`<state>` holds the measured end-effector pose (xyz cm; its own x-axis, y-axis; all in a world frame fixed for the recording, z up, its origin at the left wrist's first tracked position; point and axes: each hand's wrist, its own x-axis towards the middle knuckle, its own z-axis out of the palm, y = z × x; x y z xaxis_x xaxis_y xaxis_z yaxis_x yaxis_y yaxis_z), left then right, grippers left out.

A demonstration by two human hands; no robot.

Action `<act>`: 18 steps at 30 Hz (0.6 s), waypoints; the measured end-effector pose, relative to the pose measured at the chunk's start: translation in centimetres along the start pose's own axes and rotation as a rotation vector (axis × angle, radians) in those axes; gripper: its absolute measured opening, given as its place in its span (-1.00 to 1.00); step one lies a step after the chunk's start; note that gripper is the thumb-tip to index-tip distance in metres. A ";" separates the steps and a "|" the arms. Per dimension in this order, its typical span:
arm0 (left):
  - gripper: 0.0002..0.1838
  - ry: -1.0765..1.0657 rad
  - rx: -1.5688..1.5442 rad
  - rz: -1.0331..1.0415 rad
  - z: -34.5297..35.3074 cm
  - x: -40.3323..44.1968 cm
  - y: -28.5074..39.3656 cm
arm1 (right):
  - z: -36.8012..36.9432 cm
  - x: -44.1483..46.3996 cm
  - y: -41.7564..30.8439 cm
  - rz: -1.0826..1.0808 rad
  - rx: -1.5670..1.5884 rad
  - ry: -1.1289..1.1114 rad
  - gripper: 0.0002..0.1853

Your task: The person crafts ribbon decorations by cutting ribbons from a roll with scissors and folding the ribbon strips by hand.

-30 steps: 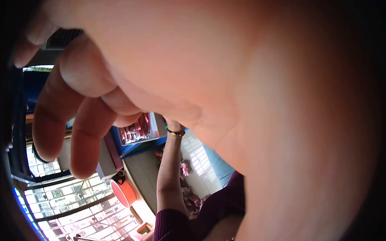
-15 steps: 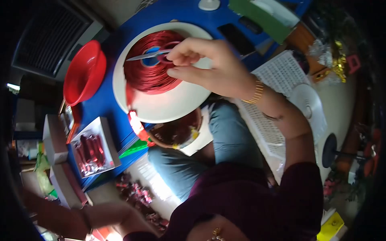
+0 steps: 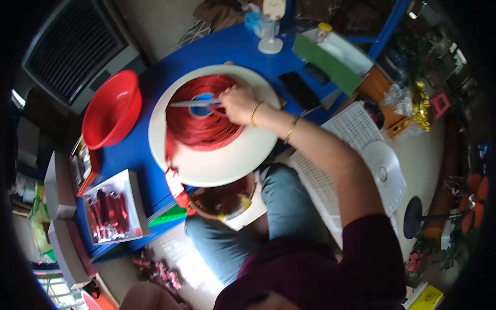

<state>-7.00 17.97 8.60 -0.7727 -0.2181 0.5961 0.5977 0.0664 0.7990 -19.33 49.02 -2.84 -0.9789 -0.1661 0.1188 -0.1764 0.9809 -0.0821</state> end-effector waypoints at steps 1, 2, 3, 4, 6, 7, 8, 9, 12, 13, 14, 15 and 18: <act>-0.52 0.003 0.062 -0.015 -0.1 -0.1 -0.1 | 0.7 0.1 0.6 -0.019 0.023 0.030 -0.80; -0.53 0.019 0.120 -0.023 -0.1 -0.2 -0.2 | 0.6 0.6 0.7 -0.003 0.000 -0.029 -0.77; -0.53 0.033 0.179 -0.029 -0.2 -0.3 -0.4 | 0.8 1.1 0.9 0.001 -0.045 -0.079 -0.75; -0.53 0.043 0.236 -0.033 -0.3 -0.4 -0.5 | 0.5 1.3 0.9 0.012 -0.039 -0.084 -0.76; -0.53 0.067 0.332 -0.046 -0.3 -0.6 -1.0 | -0.1 1.9 0.7 0.063 -0.009 -0.124 -0.80; -0.52 -0.200 0.614 0.090 0.7 -0.3 -5.3 | -0.4 1.8 0.6 0.071 0.018 -0.093 -0.82; -0.50 -0.247 0.356 -0.141 1.5 -0.7 -11.0 | -1.2 1.4 0.4 0.079 0.072 -0.140 -0.82; -0.46 -0.303 0.622 -0.007 1.9 -1.7 -14.9 | -1.9 0.8 0.2 0.088 0.123 -0.187 -0.82; -0.36 -0.356 1.009 -0.005 4.0 -2.4 -19.9 | -1.5 -2.7 0.3 0.115 0.808 -0.167 -0.85; -0.46 -0.393 1.076 -0.054 4.2 -2.1 -20.9 | -2.3 -4.2 0.1 0.106 0.953 -0.247 -0.85; -0.54 -0.429 1.140 -0.104 4.5 -1.6 -21.5 | -2.5 -5.7 -0.2 0.097 1.142 -0.204 -0.84; -0.64 -0.444 1.153 -0.157 4.4 -1.0 -22.2 | -2.7 -7.1 -0.4 0.088 1.328 -0.155 -0.83; -0.80 -0.479 1.243 -0.107 3.5 -0.2 -23.5 | -10.4 -11.5 -4.0 0.050 1.482 0.100 -0.79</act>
<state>-21.63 19.90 -9.98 -0.9547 0.0661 0.2902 0.1370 0.9632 0.2314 -6.28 48.03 6.42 -0.9868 -0.0682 0.1466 -0.1457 -0.0186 -0.9892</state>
